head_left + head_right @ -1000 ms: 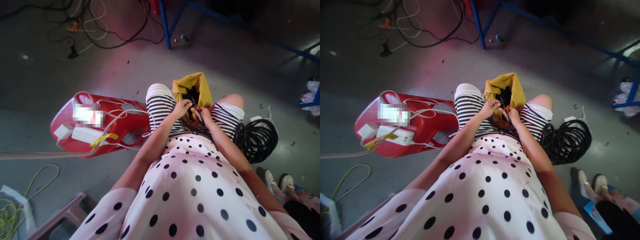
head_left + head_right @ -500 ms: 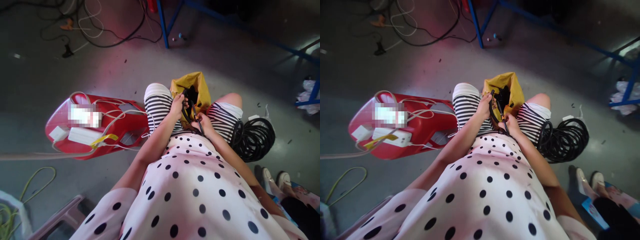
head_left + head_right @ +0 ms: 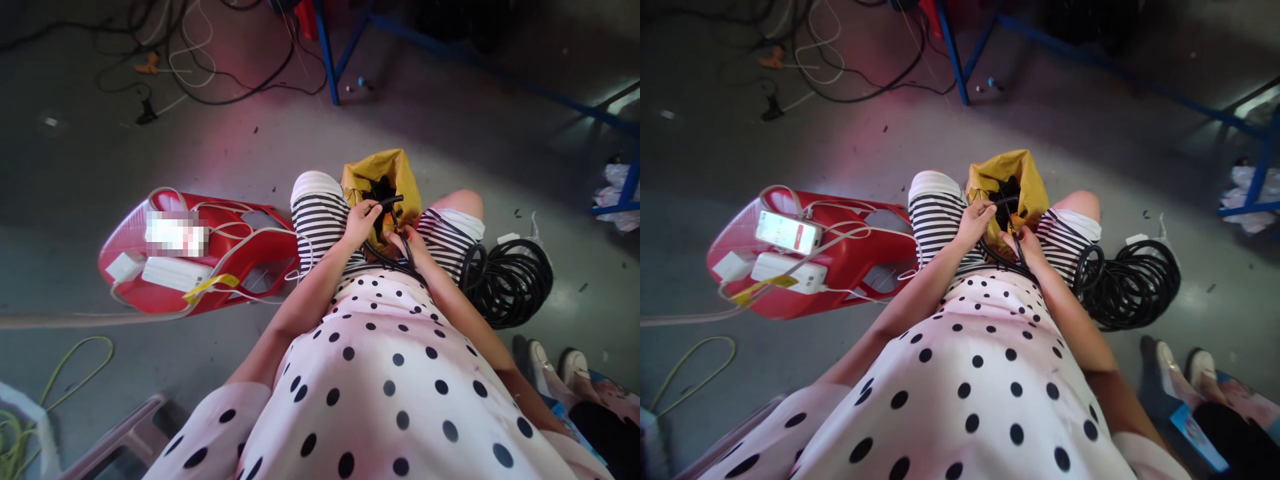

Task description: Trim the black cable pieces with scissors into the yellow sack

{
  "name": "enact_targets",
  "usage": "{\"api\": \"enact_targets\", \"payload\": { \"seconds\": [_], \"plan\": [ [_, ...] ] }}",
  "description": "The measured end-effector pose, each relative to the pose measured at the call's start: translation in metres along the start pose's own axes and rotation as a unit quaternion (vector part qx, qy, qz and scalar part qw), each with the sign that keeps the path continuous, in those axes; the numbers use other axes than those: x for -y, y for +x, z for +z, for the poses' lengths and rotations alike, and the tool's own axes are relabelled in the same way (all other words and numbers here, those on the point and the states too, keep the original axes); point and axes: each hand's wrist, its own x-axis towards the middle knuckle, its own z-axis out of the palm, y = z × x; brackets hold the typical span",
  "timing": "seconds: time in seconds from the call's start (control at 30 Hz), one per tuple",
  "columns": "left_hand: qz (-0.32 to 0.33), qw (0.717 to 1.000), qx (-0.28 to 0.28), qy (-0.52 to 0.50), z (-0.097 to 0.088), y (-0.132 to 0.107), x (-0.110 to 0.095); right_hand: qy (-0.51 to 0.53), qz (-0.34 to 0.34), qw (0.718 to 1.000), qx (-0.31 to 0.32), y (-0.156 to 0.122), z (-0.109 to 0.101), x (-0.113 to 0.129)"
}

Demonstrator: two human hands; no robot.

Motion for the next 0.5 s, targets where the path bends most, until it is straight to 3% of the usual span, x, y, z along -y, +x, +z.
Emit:
{"api": "enact_targets", "payload": {
  "seconds": [0.27,0.5],
  "plan": [
    [0.054,0.995,0.060,0.051,-0.008,0.004,0.012,-0.032,-0.007,0.999,-0.004,0.006,-0.002,0.012],
    [0.067,0.993,0.068,0.067,-0.011,0.008,0.019,-0.031,0.000,0.999,-0.010,0.010,0.000,0.017]
  ]
}}
